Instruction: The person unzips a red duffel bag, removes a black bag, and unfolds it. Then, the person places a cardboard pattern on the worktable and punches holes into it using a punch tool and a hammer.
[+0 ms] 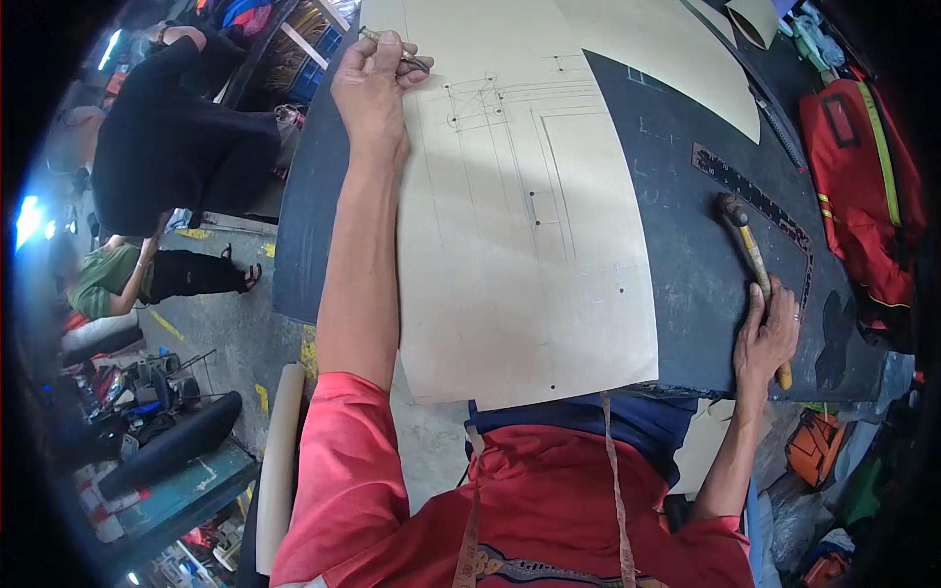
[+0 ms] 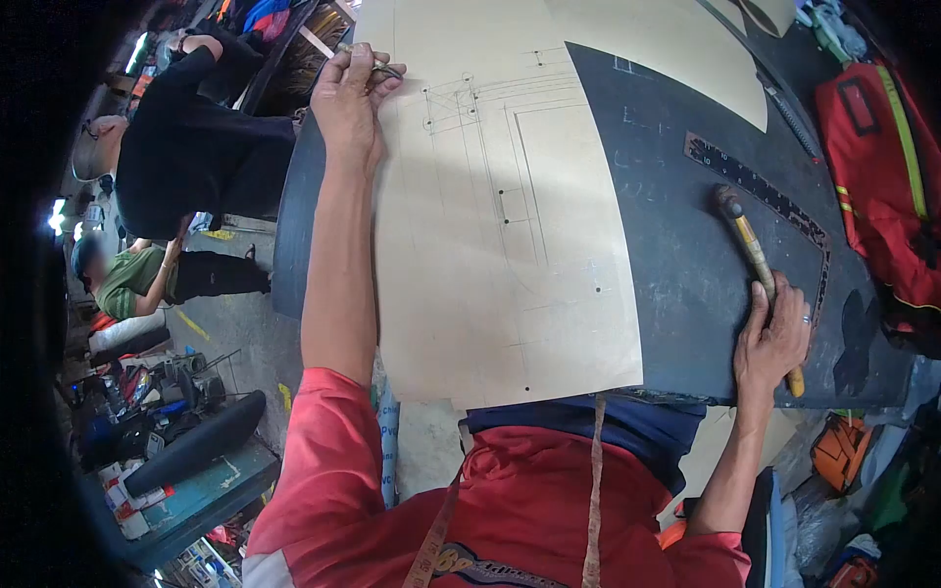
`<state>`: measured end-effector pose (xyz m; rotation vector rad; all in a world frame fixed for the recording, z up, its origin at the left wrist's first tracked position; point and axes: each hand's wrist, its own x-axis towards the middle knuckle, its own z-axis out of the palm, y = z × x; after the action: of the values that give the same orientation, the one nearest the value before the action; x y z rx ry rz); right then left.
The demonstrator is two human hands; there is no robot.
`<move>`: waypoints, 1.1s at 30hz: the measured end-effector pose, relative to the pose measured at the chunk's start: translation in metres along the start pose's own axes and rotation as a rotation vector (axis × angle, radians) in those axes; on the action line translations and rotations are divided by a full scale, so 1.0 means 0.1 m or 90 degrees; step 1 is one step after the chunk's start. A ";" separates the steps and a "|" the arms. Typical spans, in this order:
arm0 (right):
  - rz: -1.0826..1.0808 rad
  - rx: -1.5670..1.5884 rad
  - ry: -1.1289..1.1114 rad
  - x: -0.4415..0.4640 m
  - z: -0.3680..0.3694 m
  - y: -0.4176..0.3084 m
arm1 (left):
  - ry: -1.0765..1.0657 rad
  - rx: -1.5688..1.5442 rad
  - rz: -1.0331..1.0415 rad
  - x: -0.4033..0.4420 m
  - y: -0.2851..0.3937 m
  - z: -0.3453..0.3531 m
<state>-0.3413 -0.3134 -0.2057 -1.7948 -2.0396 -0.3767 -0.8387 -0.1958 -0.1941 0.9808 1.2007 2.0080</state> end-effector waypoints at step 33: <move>-0.012 -0.005 0.011 -0.01 0.02 0.03 | 0.000 0.009 -0.003 -0.01 0.01 0.01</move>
<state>-0.3386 -0.3130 -0.2079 -1.7720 -2.0463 -0.4043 -0.8374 -0.1970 -0.1930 0.9842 1.2165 1.9982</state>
